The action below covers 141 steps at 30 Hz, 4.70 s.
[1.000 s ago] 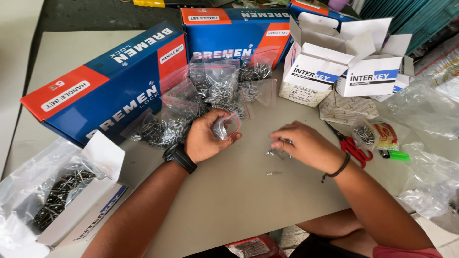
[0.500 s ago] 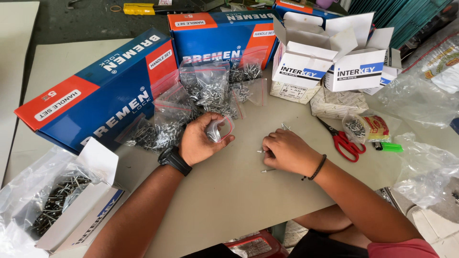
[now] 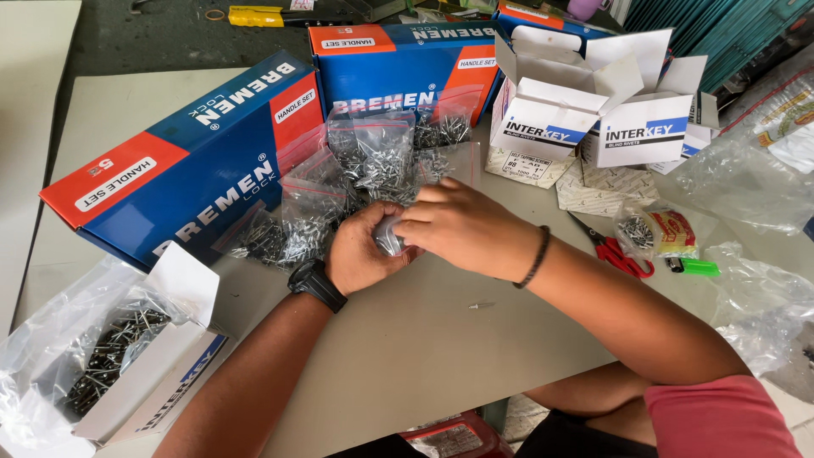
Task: The person takes loose rivets from a table and places them into small plastic bags, eventually putting a bag of rivets into a cardboard box.
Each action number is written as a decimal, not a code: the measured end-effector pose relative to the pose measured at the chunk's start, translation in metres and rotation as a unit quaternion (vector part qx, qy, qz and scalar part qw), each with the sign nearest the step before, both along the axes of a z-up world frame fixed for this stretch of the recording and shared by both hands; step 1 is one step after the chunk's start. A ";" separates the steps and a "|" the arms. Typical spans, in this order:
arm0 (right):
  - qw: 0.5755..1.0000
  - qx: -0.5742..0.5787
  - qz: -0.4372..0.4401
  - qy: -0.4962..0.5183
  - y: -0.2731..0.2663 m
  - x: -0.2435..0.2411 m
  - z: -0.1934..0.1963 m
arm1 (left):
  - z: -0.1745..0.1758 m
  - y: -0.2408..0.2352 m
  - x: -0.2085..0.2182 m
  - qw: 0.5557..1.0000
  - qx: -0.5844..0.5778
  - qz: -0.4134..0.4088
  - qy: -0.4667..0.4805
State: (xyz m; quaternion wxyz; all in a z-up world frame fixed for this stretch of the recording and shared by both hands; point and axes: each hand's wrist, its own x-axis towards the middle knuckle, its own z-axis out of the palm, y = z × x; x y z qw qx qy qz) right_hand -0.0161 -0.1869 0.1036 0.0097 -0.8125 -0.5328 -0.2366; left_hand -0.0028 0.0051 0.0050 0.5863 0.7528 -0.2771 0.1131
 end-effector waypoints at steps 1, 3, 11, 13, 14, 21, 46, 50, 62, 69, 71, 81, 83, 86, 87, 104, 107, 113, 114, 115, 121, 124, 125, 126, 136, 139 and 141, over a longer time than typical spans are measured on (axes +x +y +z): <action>1.000 0.001 -0.002 0.001 -0.005 -0.007 0.007 | -0.002 0.000 0.002 1.000 0.001 -0.002 0.001; 0.985 0.101 -0.022 0.139 -0.017 -0.021 0.020 | -0.008 -0.001 0.004 1.000 -0.016 0.010 0.005; 0.908 0.030 -0.216 0.359 -0.094 -0.079 -0.059 | -0.013 0.000 0.007 1.000 -0.015 0.008 0.017; 0.901 0.050 -0.235 0.360 -0.094 -0.091 -0.072 | -0.013 0.000 0.006 1.000 -0.016 0.009 0.020; 0.914 0.041 -0.240 0.325 -0.094 -0.095 -0.076 | -0.013 0.001 0.006 1.000 -0.003 0.007 0.011; 0.904 0.119 -0.373 0.174 -0.151 -0.079 -0.078 | -0.013 -0.002 0.006 1.000 -0.005 0.009 0.011; 0.893 0.162 -0.365 0.208 -0.098 -0.057 -0.013 | -0.015 -0.004 0.004 0.997 0.017 0.018 -0.080; 0.960 0.131 -0.196 0.148 -0.043 -0.046 -0.004 | -0.014 -0.006 0.002 0.996 0.032 0.022 -0.083; 0.939 0.034 -0.210 0.271 -0.116 -0.063 -0.029 | -0.022 -0.003 0.006 0.997 0.027 0.015 -0.069; 0.876 0.056 -0.352 0.325 -0.127 -0.073 -0.084 | -0.023 -0.004 0.006 0.996 0.056 0.032 -0.059; 0.874 0.051 -0.367 0.313 -0.125 -0.073 -0.087 | -0.020 -0.004 0.005 0.996 0.056 0.034 -0.060; 0.817 0.236 -0.278 0.447 -0.114 -0.088 -0.029 | -0.017 -0.004 0.004 0.996 0.036 0.017 -0.075; 0.787 0.275 -0.249 0.492 -0.129 -0.078 -0.041 | -0.019 -0.004 0.004 0.997 0.028 0.017 -0.076; 0.750 0.327 -0.204 0.537 -0.128 -0.057 -0.045 | -0.015 -0.003 0.003 0.997 0.018 0.006 -0.081; 0.746 0.340 -0.188 0.541 -0.124 -0.050 -0.044 | -0.013 -0.002 0.002 0.996 0.014 -0.003 -0.082; 0.919 0.087 -0.212 0.322 -0.056 -0.041 -0.028 | -0.011 0.000 0.002 0.998 0.020 -0.001 -0.063; 0.925 0.036 -0.205 0.318 -0.070 -0.039 -0.066 | -0.014 -0.003 0.005 0.997 0.030 0.000 -0.073; 0.947 0.027 -0.202 0.250 -0.089 -0.031 -0.098 | -0.013 -0.002 0.003 0.997 0.043 -0.005 -0.058; 0.947 0.055 -0.209 0.239 -0.097 -0.028 -0.101 | -0.013 -0.003 0.003 0.998 0.041 0.000 -0.056; 0.946 0.057 -0.211 0.238 -0.102 -0.032 -0.086 | -0.014 -0.003 0.005 0.998 0.041 -0.003 -0.057; 0.909 0.084 -0.277 0.300 -0.134 -0.048 -0.047 | -0.015 -0.006 0.002 0.998 0.042 0.017 -0.049; 0.912 0.028 -0.281 0.298 -0.145 -0.046 -0.069 | -0.015 -0.005 0.003 0.997 0.055 0.010 -0.047; 0.919 0.005 -0.286 0.272 -0.146 -0.046 -0.076 | -0.016 -0.005 0.003 0.997 0.055 0.011 -0.050; 0.924 -0.018 -0.292 0.245 -0.147 -0.047 -0.083 | -0.017 -0.006 0.003 0.997 0.056 0.011 -0.053; 0.897 0.069 -0.333 0.282 -0.135 -0.060 -0.073 | -0.019 -0.004 0.004 0.998 0.046 0.012 -0.049; 0.891 0.172 -0.293 0.300 -0.118 -0.060 -0.058 | -0.022 -0.003 0.004 0.999 0.011 -0.001 -0.030; 0.899 0.209 -0.274 0.271 -0.104 -0.060 -0.048 | -0.026 -0.004 0.007 1.000 0.005 0.004 -0.025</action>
